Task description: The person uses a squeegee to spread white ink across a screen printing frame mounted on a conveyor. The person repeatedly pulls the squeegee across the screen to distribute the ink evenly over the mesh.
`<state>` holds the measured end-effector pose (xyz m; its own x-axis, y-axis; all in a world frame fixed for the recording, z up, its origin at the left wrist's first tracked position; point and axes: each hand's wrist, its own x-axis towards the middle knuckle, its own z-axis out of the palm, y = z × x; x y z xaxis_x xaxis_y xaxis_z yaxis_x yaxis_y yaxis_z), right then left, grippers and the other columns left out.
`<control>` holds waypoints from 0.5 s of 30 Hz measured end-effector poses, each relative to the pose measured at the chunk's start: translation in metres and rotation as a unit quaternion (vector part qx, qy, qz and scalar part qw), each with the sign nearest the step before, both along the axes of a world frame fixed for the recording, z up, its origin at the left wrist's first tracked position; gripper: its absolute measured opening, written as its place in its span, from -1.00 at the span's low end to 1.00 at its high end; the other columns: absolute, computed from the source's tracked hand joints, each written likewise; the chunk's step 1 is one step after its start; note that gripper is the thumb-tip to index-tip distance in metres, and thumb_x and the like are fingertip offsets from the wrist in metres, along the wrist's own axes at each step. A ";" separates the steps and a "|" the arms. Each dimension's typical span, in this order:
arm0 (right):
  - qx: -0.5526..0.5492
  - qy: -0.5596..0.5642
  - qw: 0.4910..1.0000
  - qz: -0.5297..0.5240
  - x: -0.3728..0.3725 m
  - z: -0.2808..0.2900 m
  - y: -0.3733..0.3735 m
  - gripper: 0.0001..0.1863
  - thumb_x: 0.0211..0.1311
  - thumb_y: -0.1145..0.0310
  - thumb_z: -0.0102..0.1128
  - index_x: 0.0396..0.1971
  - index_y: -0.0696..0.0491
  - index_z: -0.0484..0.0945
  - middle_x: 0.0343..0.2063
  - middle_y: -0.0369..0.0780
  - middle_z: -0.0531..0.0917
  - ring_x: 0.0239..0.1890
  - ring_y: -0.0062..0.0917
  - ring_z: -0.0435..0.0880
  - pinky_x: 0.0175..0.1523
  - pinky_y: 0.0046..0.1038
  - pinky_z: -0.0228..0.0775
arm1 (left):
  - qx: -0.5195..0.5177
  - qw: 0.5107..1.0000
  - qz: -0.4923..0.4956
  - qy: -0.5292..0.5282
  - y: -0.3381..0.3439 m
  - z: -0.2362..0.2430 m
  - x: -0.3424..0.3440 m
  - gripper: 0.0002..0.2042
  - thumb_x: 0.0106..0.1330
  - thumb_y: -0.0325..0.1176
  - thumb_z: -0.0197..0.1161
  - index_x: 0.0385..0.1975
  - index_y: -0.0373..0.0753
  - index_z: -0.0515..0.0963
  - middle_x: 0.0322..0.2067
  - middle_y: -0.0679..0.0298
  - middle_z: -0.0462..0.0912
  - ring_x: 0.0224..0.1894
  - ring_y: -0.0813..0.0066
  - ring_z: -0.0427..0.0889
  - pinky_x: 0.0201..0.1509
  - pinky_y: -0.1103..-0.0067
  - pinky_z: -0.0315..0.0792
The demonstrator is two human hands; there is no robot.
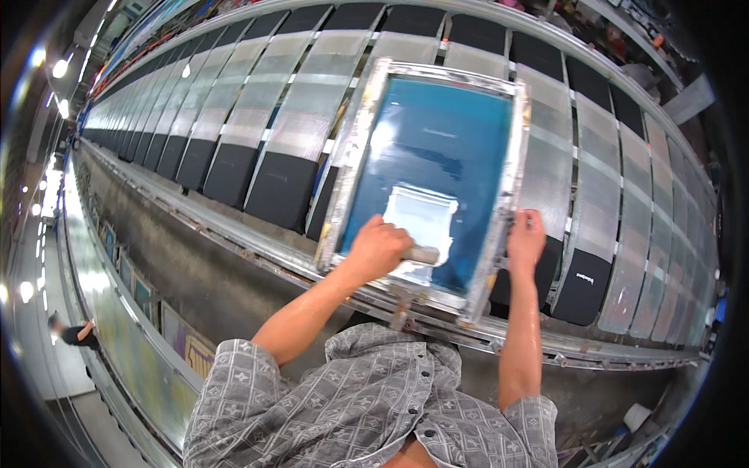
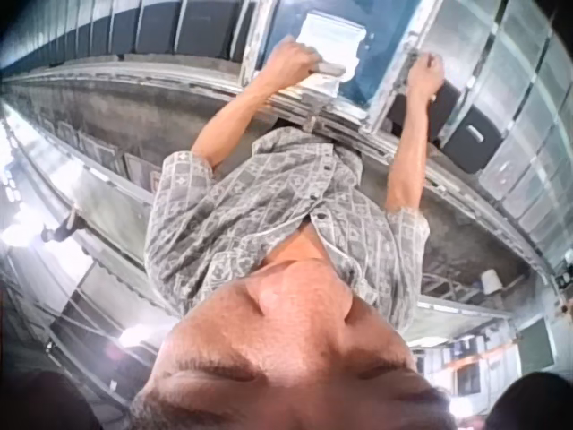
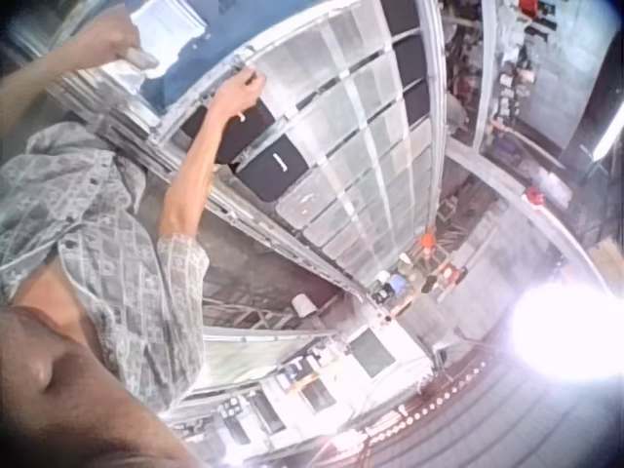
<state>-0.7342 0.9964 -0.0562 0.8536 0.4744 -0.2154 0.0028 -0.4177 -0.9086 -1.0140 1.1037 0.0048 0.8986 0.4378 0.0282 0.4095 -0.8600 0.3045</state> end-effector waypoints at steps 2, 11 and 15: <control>0.025 -0.002 1.000 0.001 -0.034 -0.025 0.019 -0.78 0.31 0.28 0.15 -0.41 0.14 0.54 -0.61 -0.27 0.52 -0.51 -0.60 0.42 -0.37 -0.44 0.32 | 0.017 1.000 -0.007 0.018 0.028 -0.006 -0.030 -0.79 -0.11 -0.43 0.37 -0.40 -0.08 0.67 -0.44 0.39 0.67 -0.33 0.37 0.63 -0.14 0.43 0.30; 0.033 -0.043 0.998 -0.012 -0.125 -0.034 0.081 -0.73 0.33 0.21 0.14 -0.31 0.14 0.54 -0.60 -0.19 0.57 -0.53 -0.57 0.47 -0.33 -0.41 0.35 | -0.042 0.992 -0.010 0.116 0.099 0.000 -0.101 -0.81 -0.10 -0.31 0.45 -0.43 -0.11 0.71 -0.47 0.28 0.70 -0.40 0.25 0.63 -0.21 0.38 0.40; -0.032 -0.061 0.998 -0.009 -0.126 -0.030 0.086 -0.71 0.33 0.18 0.13 -0.32 0.15 0.54 -0.57 -0.12 0.60 -0.51 -0.46 0.57 -0.29 -0.36 0.38 | -0.094 0.988 -0.042 0.115 0.148 -0.006 -0.080 -0.76 -0.12 -0.18 0.49 -0.44 -0.09 0.71 -0.57 0.17 0.65 -0.41 0.08 0.65 -0.18 0.25 0.50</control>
